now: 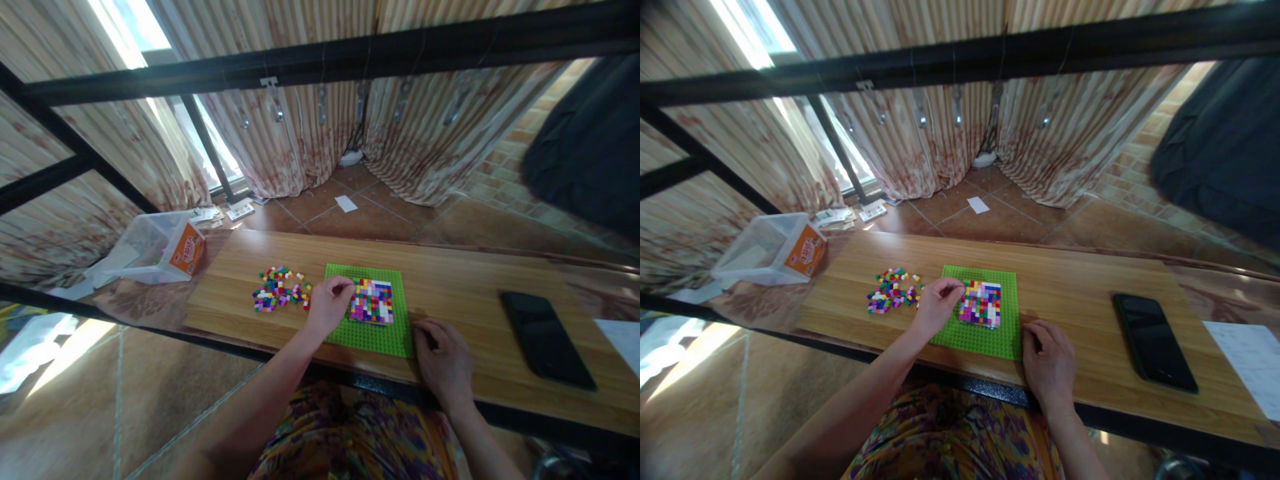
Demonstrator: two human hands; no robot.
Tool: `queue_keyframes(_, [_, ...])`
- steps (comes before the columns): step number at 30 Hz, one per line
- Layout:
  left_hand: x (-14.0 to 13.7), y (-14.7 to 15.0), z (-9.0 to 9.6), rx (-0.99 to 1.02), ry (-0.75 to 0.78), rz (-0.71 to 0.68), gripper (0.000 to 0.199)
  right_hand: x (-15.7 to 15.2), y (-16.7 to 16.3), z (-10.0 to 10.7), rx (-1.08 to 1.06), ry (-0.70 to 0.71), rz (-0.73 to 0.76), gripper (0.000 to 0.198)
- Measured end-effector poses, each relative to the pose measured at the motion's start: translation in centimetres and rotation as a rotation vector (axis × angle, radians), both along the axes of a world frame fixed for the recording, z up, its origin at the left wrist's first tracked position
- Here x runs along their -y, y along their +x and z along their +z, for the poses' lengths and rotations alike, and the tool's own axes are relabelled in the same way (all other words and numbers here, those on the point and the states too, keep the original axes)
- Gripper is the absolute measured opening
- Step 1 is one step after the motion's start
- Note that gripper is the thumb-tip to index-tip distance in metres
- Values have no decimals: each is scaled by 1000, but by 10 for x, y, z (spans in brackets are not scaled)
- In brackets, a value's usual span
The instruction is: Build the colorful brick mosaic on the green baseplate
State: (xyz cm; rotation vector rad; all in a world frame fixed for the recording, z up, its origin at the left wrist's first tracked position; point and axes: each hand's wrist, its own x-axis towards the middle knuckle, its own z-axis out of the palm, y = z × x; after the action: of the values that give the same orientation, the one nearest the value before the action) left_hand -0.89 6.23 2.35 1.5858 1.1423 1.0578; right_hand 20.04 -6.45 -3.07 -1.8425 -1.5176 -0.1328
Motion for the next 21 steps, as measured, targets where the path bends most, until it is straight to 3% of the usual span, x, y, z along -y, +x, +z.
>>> queue_keyframes(21, [-9, 5, 0, 85, -128, 29, 5, -1, 1, -3, -13, -33, 10, 19])
